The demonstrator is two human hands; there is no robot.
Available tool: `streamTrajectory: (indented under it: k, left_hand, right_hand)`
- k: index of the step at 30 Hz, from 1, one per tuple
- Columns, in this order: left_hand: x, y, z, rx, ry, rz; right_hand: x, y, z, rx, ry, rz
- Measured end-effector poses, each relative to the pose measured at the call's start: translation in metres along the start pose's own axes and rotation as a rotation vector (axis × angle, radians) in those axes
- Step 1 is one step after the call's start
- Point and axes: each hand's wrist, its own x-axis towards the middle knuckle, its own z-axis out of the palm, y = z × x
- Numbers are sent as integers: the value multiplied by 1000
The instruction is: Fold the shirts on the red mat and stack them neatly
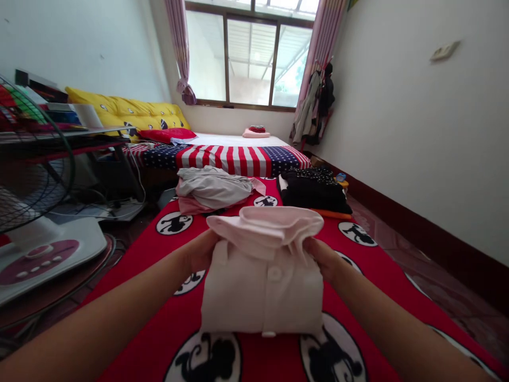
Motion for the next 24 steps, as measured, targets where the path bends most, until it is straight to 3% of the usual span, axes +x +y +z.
streamTrajectory:
  k: [3,6,8,15,24]
  left_hand:
    - [38,-6,-10,-223,40,-79]
    - [50,-22,-21,-347,-3,-73]
    - [49,-29,-25,-410,-11,-79]
    - [44,-31,-21,-404,140,-157]
    - [35,-39,-6,-220,297,103]
  right_hand:
    - [41,9,-9,161,117,177]
    - [54,26,-19,218,194,158]
    - [53,30,-21,226,197,146]
    - [47,27,-17,238,272,93]
    - [51,45,-19,121,356,-117]
